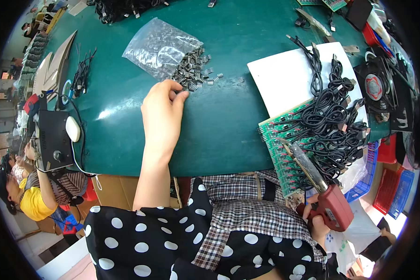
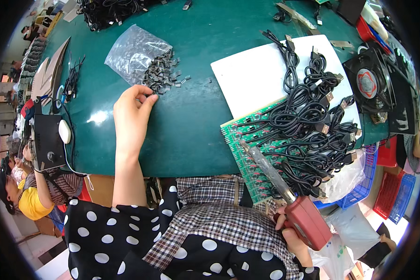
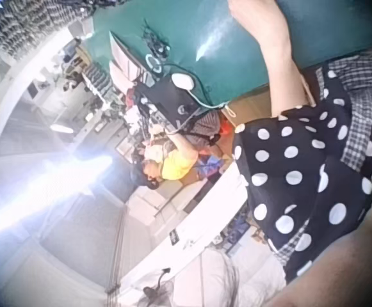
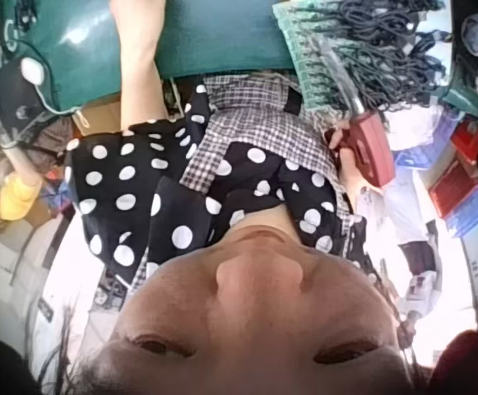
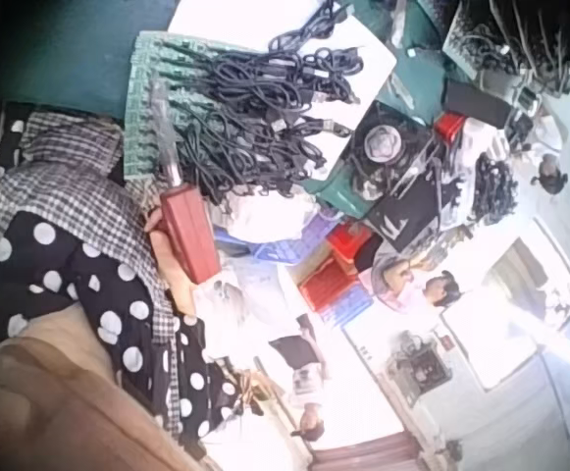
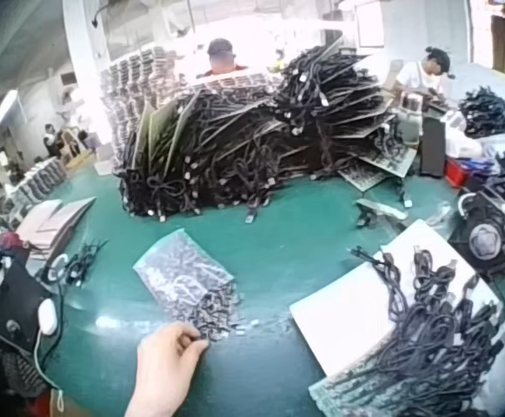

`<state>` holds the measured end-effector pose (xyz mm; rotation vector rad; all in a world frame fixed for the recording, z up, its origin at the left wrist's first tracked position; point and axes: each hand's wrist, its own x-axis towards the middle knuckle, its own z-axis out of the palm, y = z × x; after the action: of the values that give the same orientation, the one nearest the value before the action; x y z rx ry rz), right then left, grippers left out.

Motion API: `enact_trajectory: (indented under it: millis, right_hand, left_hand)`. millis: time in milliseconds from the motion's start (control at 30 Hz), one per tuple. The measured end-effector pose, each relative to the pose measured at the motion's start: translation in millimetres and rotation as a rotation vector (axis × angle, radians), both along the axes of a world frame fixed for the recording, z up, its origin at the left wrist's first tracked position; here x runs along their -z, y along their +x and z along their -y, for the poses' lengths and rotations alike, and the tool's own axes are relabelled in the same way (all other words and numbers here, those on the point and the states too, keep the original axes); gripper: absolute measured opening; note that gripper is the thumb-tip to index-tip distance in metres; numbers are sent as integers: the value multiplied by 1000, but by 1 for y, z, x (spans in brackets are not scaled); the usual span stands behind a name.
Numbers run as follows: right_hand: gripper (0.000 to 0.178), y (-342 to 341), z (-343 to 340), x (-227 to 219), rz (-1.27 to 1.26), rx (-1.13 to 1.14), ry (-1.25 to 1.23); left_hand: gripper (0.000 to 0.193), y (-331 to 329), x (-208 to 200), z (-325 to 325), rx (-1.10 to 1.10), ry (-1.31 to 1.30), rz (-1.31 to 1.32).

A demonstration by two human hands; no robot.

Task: The person picks up electronic components from the table by hand, places them onto a circuit board, and solders them using a soldering gun.

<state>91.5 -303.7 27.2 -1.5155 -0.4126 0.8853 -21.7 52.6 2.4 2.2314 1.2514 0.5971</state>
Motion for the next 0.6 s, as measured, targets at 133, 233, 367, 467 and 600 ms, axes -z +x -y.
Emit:
enact_trajectory:
  millis: [133,233,367,467,600]
  right_hand:
    - [60,-1,6,6,-78,35,23]
    - [53,6,3,14,195,-196,-197]
    - [41,24,-6,1,384,-231,-39]
    - [54,22,-18,-6,286,-90,127]
    - [57,15,-24,-1,346,28,345]
  left_hand:
    - [7,-1,2,4,33,56,33]
    - [5,-7,4,13,101,135,72]
    - [8,-3,9,24,99,53,75]
    - [13,3,8,25,104,-13,77]
    - [15,-5,1,27,226,207,-16]
